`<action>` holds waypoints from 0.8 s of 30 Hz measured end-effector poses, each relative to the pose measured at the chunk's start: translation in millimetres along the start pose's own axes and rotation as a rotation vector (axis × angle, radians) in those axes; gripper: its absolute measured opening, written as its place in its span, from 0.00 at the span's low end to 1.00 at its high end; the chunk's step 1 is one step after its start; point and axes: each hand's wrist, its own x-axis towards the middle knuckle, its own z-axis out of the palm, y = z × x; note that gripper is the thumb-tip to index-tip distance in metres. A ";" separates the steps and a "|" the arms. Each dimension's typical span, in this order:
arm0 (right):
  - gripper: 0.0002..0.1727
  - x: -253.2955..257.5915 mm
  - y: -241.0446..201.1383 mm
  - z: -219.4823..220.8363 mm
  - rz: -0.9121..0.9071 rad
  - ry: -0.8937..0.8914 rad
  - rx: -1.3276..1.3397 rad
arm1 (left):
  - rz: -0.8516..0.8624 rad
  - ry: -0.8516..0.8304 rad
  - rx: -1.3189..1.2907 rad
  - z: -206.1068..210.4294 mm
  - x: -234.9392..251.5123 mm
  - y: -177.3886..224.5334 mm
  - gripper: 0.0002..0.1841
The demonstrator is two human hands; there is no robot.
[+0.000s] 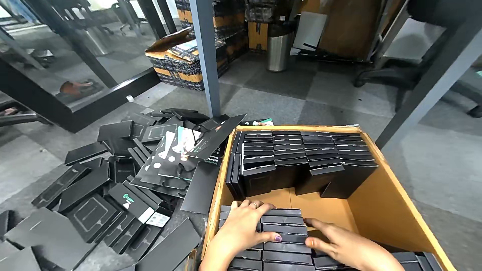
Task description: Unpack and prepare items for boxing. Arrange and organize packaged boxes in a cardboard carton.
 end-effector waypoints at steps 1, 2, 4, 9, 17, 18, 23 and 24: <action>0.40 -2.2 1.4 -2.4 0.052 0.051 -0.009 | 0.002 0.002 0.001 0.3 0.0 -0.3 0.39; 0.37 -3.8 3.4 -5.5 0.116 0.086 -0.029 | 0.004 0.004 0.002 0.7 0.1 -0.7 0.39; 0.34 -6.2 7.1 -13.4 0.209 0.097 -0.052 | 0.004 0.010 -0.001 1.1 0.0 -1.2 0.39; 0.29 -7.4 9.6 -19.0 0.216 -0.011 -0.110 | 0.012 0.015 -0.006 0.7 -0.2 -1.5 0.38; 0.25 -3.8 8.9 -17.0 0.263 0.016 -0.057 | 0.012 0.028 -0.001 2.0 -0.7 -1.7 0.38; 0.26 -3.4 8.9 -16.6 0.258 0.017 -0.044 | 0.010 0.025 -0.001 1.9 -0.6 -1.5 0.38; 0.27 -3.0 7.7 -15.1 0.232 0.016 -0.010 | 0.019 0.026 -0.001 1.7 0.1 -2.9 0.38; 0.28 -2.7 8.1 -14.9 0.228 0.019 -0.006 | 0.021 0.026 -0.003 1.7 0.1 -3.1 0.38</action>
